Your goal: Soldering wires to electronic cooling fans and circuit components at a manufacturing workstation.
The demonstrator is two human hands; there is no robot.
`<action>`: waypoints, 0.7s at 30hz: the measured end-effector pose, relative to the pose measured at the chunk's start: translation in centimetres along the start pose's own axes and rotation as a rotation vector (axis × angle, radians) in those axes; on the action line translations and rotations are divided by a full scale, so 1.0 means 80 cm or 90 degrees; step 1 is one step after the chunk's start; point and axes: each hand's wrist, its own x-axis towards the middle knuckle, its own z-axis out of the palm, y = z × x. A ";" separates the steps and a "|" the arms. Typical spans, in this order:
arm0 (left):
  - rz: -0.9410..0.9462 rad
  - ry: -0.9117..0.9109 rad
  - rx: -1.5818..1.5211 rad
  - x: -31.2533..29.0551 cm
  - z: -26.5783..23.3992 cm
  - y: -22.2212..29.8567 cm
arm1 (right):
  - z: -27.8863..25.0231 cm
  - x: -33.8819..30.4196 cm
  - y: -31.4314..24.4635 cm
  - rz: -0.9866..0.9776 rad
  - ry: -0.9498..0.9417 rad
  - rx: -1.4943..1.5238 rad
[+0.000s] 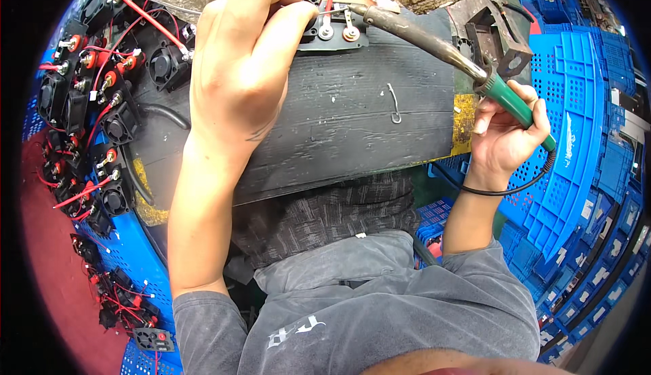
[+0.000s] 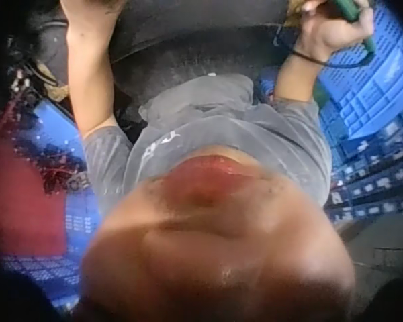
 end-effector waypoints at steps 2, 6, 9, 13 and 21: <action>-0.003 0.004 0.000 0.000 0.001 0.000 | -0.001 0.001 0.000 0.000 0.000 0.000; -0.001 -0.002 0.010 0.000 0.001 0.001 | -0.004 0.004 0.000 0.005 -0.006 -0.007; 0.004 -0.009 0.020 0.001 0.001 0.001 | -0.004 0.006 0.000 0.005 0.000 -0.013; 0.004 -0.004 0.019 0.000 0.003 0.001 | -0.006 0.008 0.002 0.010 0.007 -0.007; 0.014 0.002 0.016 0.001 0.003 0.001 | -0.005 0.008 0.000 0.013 0.000 -0.002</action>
